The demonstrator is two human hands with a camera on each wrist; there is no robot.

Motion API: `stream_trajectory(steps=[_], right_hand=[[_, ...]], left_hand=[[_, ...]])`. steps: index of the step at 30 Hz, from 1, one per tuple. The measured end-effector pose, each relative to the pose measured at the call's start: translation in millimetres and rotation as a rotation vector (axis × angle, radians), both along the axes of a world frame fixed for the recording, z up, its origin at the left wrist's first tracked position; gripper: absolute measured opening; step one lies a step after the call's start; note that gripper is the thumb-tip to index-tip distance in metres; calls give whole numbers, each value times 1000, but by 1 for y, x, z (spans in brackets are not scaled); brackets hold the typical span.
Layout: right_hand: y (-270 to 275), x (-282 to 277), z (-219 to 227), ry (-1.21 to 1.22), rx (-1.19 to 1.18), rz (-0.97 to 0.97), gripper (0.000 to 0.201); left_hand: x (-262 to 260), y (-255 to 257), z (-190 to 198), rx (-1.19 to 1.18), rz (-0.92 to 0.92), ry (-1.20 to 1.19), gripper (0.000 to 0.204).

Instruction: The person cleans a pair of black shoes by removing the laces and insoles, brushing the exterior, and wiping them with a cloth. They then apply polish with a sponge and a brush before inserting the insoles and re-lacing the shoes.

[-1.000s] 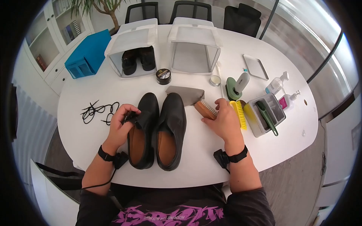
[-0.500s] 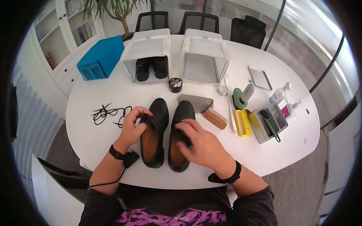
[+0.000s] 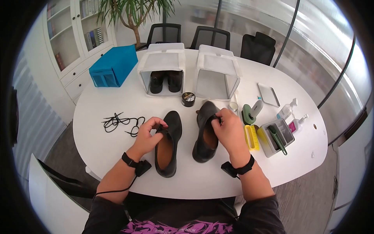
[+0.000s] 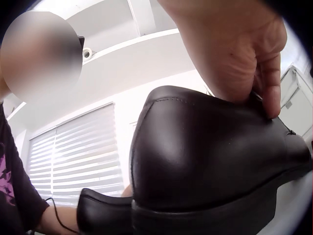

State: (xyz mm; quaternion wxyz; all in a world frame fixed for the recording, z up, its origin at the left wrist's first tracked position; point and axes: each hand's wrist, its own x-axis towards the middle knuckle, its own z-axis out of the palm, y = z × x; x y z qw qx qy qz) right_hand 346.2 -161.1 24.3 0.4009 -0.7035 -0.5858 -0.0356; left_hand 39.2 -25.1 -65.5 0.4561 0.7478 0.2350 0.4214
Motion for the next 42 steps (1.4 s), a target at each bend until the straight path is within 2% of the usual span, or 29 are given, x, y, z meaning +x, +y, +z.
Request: stream_trajectory(steps=[7, 11, 17, 20, 24, 28, 31, 37, 39, 42], right_hand=[[24, 18, -16, -10, -13, 34, 21], [16, 14, -2, 63, -71, 60, 23], [8, 16, -7, -67, -50, 65, 28], [6, 16, -15, -38, -117, 22, 25], [2, 19, -18, -4, -71, 110, 20], [-5, 15, -14, 34, -73, 113, 18], [-9, 15, -14, 39, -58, 161, 15], [-24, -25, 11, 121, -96, 182, 10], [-29, -44, 10, 106, 2, 522, 11], [-30, -93, 12, -3, 3, 887, 13]], left_hand=[[1, -1, 1, -13, -17, -21, 32], [1, -2, 3, -1, -15, -18, 32], [3, -9, 15, 48, -39, 48, 34], [4, -5, 10, 56, -23, 70, 34], [5, -4, 6, 71, -6, 67, 34], [4, -9, 10, 76, 45, 72, 32], [5, -6, 8, 84, 18, 40, 32], [8, -6, 5, 90, 43, 15, 33], [9, -7, 4, 90, 52, 19, 33], [10, -6, 4, 116, 53, 27, 32]])
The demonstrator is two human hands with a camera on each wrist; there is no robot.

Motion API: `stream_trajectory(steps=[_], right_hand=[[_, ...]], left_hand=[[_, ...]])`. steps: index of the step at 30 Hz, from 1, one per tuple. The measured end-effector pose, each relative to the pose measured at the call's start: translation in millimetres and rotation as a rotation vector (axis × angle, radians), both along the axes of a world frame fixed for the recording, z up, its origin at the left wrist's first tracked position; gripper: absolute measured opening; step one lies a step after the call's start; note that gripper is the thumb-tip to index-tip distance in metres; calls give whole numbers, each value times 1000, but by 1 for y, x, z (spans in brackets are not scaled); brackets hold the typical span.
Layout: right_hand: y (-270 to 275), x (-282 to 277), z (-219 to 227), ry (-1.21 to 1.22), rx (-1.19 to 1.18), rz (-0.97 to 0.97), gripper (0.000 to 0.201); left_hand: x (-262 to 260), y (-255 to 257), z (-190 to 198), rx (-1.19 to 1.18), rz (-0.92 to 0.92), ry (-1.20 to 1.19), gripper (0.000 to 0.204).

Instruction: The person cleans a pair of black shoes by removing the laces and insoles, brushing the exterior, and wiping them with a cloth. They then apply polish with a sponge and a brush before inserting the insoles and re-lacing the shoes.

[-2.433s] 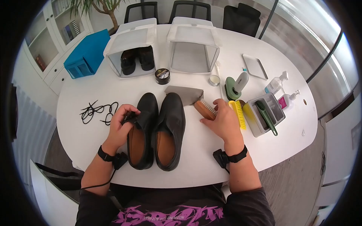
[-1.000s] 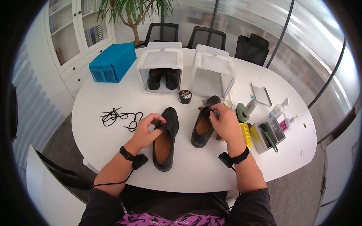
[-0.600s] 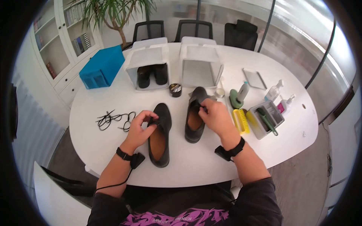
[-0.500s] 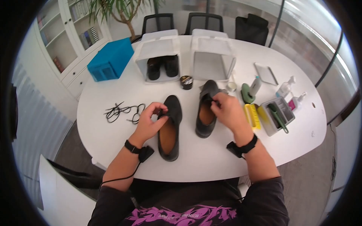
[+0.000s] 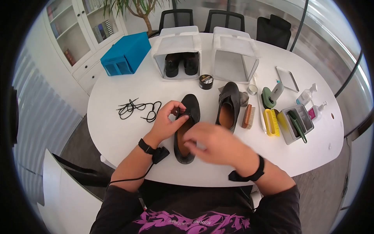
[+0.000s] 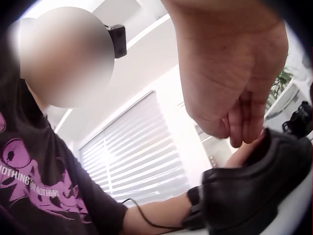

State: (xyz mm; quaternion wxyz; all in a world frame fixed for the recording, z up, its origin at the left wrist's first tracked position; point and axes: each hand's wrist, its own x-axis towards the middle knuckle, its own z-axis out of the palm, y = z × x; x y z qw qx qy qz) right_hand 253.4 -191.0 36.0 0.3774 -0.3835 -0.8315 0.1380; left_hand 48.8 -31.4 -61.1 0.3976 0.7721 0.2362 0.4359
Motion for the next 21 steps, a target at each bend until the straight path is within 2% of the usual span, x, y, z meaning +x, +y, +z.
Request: stream_trajectory(steps=[2, 4, 5, 6, 8, 9, 12, 16, 19, 21], right_hand=[[-1, -27, -6, 1, -52, 19, 14], [2, -44, -9, -117, -307, -141, 9], [8, -48, -8, -300, -317, -236, 13], [11, -50, -4, -300, -309, -242, 13], [20, -52, 11, -642, -494, -430, 15], [21, -46, -1, -583, -335, -432, 16], [26, -33, -7, -571, -215, -366, 20], [28, -34, 3, -695, -230, -403, 26], [38, -28, -4, -602, -199, -362, 35], [49, -33, -2, -602, -477, -488, 51]], left_hand=[[-1, 2, -2, 26, -8, 2, 31], [-2, 4, -4, 25, 6, 16, 31], [-2, 2, 0, 23, 19, 15, 31], [-3, 0, 2, 31, 14, 14, 31], [-6, -1, 6, -31, -4, 37, 30], [-5, -2, 7, 0, -8, 14, 29], [-4, -4, 6, -63, -28, 26, 27], [-1, -7, 5, -71, -11, 13, 26], [0, -8, 0, -51, 13, 38, 26], [0, -7, 0, -69, -6, 43, 27]])
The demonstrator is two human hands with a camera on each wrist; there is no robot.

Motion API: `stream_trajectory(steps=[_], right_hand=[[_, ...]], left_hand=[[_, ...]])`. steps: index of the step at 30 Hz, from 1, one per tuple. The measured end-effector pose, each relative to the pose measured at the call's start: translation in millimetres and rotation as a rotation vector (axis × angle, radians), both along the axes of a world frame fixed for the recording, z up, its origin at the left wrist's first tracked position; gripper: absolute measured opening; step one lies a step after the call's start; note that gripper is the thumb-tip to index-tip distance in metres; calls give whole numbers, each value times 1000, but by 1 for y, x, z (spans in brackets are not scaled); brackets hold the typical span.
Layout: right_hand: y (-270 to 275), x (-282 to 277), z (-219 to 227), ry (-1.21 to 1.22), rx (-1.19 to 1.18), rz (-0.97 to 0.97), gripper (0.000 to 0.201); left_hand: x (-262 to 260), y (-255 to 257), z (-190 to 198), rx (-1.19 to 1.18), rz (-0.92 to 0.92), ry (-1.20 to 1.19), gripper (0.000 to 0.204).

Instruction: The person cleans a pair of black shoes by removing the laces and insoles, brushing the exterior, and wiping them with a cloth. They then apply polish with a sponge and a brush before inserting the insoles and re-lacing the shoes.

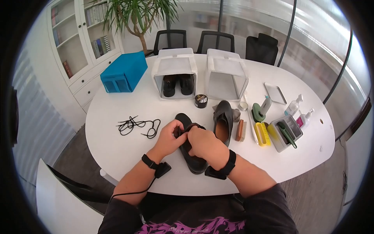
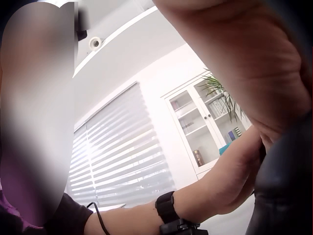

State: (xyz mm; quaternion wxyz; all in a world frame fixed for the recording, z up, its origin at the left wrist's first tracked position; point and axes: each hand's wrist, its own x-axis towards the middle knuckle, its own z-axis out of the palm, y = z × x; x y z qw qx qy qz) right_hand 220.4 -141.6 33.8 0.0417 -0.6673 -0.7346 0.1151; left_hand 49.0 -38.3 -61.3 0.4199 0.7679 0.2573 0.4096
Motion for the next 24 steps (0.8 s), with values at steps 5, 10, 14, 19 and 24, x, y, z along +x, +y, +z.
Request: stream_trajectory(steps=[5, 10, 14, 19, 24], right_hand=[[10, 15, -14, 165, -146, -73, 69], [9, 32, -16, 429, -73, -36, 68], [12, 38, -19, 869, -178, -140, 50], [13, 44, -14, 1198, -289, -247, 40], [17, 70, -3, 1619, -441, -303, 32]], left_hand=[[1, 5, -7, -103, -68, 31, 36], [-6, 9, 1, -143, -113, 80, 42], [-12, 19, 1, -250, -167, 54, 46], [-15, 27, -4, -338, -225, 9, 52], [-20, 29, 0, -221, -314, 78, 57]])
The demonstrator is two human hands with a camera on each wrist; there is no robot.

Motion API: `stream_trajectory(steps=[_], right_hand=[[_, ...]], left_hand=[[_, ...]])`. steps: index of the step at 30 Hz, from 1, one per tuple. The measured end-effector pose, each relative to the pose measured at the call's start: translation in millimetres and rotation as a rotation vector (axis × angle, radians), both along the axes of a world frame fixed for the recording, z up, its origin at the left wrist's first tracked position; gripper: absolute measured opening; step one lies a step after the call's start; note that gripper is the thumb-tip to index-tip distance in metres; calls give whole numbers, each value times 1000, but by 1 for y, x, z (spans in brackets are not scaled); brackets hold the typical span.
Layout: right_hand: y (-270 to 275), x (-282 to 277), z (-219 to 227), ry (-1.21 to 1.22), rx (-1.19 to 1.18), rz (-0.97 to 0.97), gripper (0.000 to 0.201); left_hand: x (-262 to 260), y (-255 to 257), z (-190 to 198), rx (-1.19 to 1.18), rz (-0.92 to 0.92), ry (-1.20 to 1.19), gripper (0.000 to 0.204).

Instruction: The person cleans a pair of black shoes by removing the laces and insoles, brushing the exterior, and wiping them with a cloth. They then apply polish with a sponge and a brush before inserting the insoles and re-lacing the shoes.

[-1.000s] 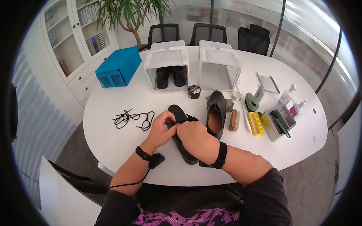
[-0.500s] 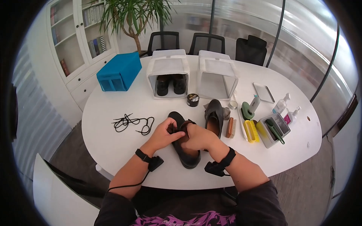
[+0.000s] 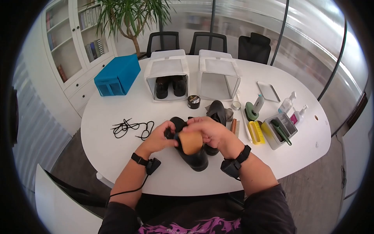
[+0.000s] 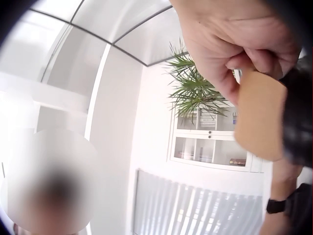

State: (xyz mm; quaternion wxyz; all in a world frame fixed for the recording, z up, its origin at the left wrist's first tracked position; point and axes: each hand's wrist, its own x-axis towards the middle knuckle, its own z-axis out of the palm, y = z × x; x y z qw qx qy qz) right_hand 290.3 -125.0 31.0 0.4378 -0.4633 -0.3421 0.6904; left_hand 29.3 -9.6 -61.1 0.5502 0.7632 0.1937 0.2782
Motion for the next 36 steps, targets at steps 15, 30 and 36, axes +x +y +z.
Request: stream_trajectory(steps=[15, 30, 36], right_hand=[[10, -129, 51, -140, 625, 139, 31], [-49, 22, -3, -1453, 413, -191, 24], [-53, 42, 4, -1778, 291, -96, 33]], left_hand=[[23, -26, -3, 8, -33, -295, 62], [25, -20, -12, 134, 113, -102, 52], [22, -21, -13, 117, 122, -106, 51]])
